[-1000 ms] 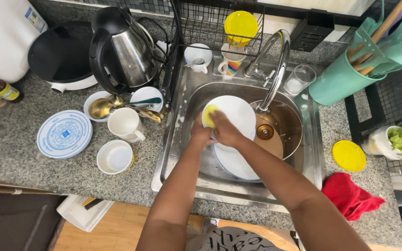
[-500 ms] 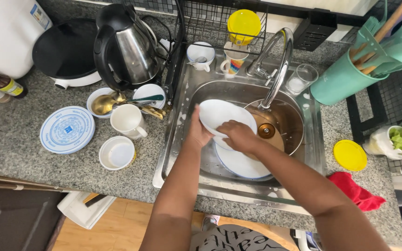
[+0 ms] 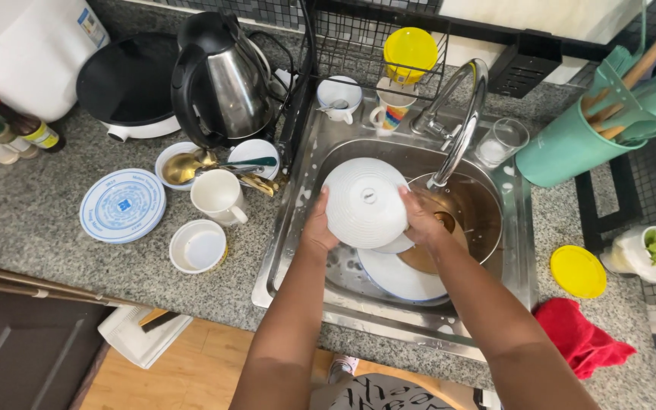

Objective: The person washes various dishes, including plates, bowls, and a glass lid, in a kitchen sink using a yellow sponge. They scrub each item under running water and place the cleaned items on the counter or in the sink.

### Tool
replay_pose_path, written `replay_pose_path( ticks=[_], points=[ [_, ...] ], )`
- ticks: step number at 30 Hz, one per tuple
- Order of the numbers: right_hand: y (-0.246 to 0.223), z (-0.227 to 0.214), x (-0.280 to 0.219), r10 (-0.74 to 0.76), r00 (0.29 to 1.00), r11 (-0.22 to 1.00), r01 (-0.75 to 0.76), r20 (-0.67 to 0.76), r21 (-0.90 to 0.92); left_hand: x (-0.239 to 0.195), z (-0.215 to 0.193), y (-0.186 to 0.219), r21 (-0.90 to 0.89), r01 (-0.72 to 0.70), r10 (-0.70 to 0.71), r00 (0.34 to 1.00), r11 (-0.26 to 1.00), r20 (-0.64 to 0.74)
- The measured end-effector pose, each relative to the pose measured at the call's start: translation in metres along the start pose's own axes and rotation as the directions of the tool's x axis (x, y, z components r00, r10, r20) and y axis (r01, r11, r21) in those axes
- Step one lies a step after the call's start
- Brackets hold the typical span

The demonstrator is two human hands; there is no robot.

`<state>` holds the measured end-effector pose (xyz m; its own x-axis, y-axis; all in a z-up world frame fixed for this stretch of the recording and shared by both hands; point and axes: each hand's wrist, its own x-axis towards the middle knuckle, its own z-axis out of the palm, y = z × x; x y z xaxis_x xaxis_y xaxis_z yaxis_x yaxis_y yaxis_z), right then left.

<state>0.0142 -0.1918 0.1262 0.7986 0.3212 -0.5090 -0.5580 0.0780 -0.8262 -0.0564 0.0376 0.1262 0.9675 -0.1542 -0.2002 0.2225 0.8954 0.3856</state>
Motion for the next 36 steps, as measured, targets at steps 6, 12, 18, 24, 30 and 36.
replay_pose_path(
  ticks=[6, 12, 18, 24, 30, 36],
  points=[
    [0.002, 0.002, 0.002, 0.109, 0.994, 0.992, -0.109, -0.002, -0.062, -0.009, 0.005, 0.001, 0.053, 0.07, -0.072, 0.997, 0.996, 0.037],
    [-0.021, -0.001, 0.026, -0.252, 0.907, 0.928, 0.325, -0.338, 0.18, -0.009, -0.002, -0.007, 0.0, -0.014, 0.014, 1.0, 1.0, 0.027],
    [-0.031, 0.09, 0.004, -0.863, 0.279, -0.072, 0.758, 0.422, -0.648, -0.006, -0.007, -0.018, 0.088, -0.052, 0.045, 0.996, 0.995, 0.083],
    [-0.061, 0.077, 0.036, -0.519, 0.849, 0.51, 0.399, 0.098, -0.762, -0.031, 0.014, -0.012, 0.237, -0.003, 0.016, 0.998, 0.972, -0.055],
    [-0.08, 0.132, -0.026, -0.637, 0.558, 0.193, 0.784, 0.533, -0.59, -0.02, -0.009, -0.005, 0.338, -0.068, 0.059, 0.998, 0.939, 0.036],
    [-0.069, 0.074, 0.041, -0.422, 0.902, 0.881, 0.432, 0.091, -0.195, -0.052, 0.037, 0.027, 0.262, -0.125, 0.158, 0.982, 0.957, -0.106]
  ],
)
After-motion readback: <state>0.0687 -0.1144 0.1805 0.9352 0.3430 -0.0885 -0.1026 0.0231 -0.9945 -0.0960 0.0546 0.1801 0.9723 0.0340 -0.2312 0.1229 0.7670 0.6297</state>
